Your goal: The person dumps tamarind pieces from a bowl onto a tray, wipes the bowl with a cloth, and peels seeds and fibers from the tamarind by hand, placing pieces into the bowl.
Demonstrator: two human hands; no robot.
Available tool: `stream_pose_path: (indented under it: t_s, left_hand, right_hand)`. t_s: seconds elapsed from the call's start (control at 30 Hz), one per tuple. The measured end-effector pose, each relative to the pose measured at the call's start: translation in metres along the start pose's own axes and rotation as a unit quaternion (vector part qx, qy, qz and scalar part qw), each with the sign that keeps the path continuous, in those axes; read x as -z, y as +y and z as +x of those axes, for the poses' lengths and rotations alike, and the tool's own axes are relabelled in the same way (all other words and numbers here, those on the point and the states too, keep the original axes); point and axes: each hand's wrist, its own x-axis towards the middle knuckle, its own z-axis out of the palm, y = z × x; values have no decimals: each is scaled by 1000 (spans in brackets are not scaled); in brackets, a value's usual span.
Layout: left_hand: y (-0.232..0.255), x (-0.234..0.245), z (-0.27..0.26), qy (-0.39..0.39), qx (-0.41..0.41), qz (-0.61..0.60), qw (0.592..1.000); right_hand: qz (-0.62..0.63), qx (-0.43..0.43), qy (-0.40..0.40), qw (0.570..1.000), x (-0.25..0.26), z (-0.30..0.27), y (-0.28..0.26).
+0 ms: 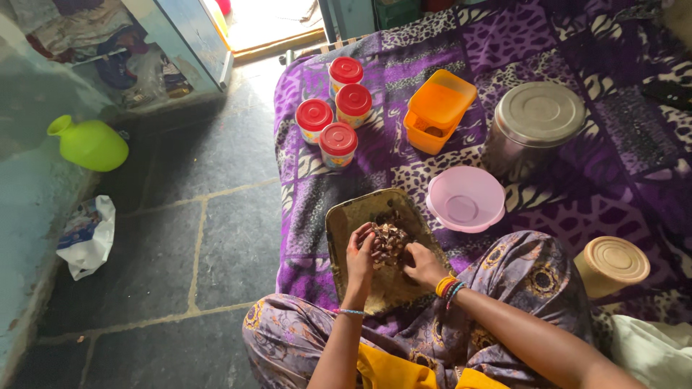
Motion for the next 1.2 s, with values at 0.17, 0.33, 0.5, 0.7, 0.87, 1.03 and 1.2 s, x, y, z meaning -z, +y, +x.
stream_pose_path:
  t_s: [0.17,0.33,0.5,0.7,0.87,1.03,1.2]
  left_hand:
    - [-7,3,1,-8,-4,4,1000]
    - [-15,6,3,-26,-8,-17,999]
    - [-13,3,-3,-39,-3,41,998]
    - [-10,-6,-9,-102,-88,120,984]
    - [-2,-14,-19,-100,-77,125,984]
    - [4,-15,-19,-123,-61,120,983]
    - [-2,-14,-15,-104,-48,75,991]
  right_hand:
    - [68,17,20,997,23,-2,-27]
    - [103,12,8,995,49,-5,-36]
    - [153,-6,-22,988,77,-10,-56]
    - [319,-66,-5,945,85,-7,-68]
    - [475,-19,-46,879,75,-4,-52]
    - [542,-47,-47,837,75,0,-48]
    - [497,41,-70,864,78,-1,-57]
